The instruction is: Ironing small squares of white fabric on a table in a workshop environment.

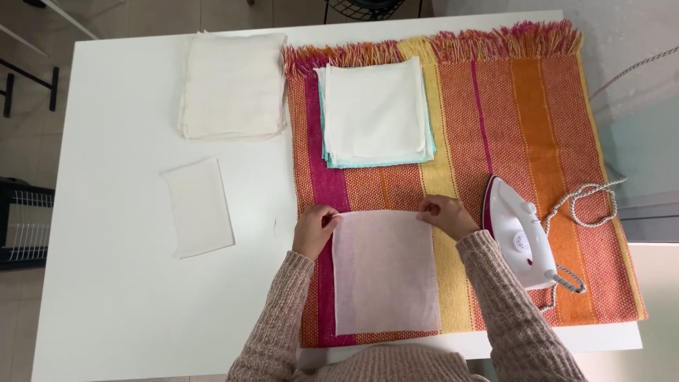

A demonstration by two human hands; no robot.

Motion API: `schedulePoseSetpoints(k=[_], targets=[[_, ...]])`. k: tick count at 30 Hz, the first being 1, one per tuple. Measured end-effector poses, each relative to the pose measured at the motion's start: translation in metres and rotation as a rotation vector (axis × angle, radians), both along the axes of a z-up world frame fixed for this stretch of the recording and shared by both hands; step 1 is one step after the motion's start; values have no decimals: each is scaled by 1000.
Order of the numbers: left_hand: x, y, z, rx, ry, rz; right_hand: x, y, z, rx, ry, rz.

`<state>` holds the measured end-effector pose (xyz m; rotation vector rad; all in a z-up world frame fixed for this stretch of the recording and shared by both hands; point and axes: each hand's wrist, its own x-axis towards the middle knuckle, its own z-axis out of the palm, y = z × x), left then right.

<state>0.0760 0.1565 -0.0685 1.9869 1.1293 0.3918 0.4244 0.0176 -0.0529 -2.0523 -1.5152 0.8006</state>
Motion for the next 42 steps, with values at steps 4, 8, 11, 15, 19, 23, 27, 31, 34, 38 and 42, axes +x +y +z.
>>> schedulePoseSetpoints(k=[4,8,11,15,19,23,27,31,34,38,42], targets=[[0,-5,13,61,29,51,-1,1,12,-17,5,-7],[2,-9,30,157,24,78,-2,2,12,30,-70,-1],[3,-9,30,188,14,93,-5,-2,8,89,-79,-28],[0,-8,27,195,5,97,1,-11,-19,160,-140,-51],[-2,-8,14,316,-41,69,1,-21,-29,250,-303,-24],[-5,-8,-17,430,-35,53,-11,-27,-9,389,-323,-52],[-8,-8,-29,513,-17,18,-8,-30,-16,442,-375,-11],[-9,-10,-33,631,-13,-18,-8,-31,-15,520,-398,18],[-10,-10,-39,694,-10,-36,-6,-32,-26,560,-409,27],[-11,-10,-36,726,-10,-51,-5,-33,-26,606,-411,34],[-8,-15,-52,755,10,-35,-7,-39,-30,639,-456,37]])
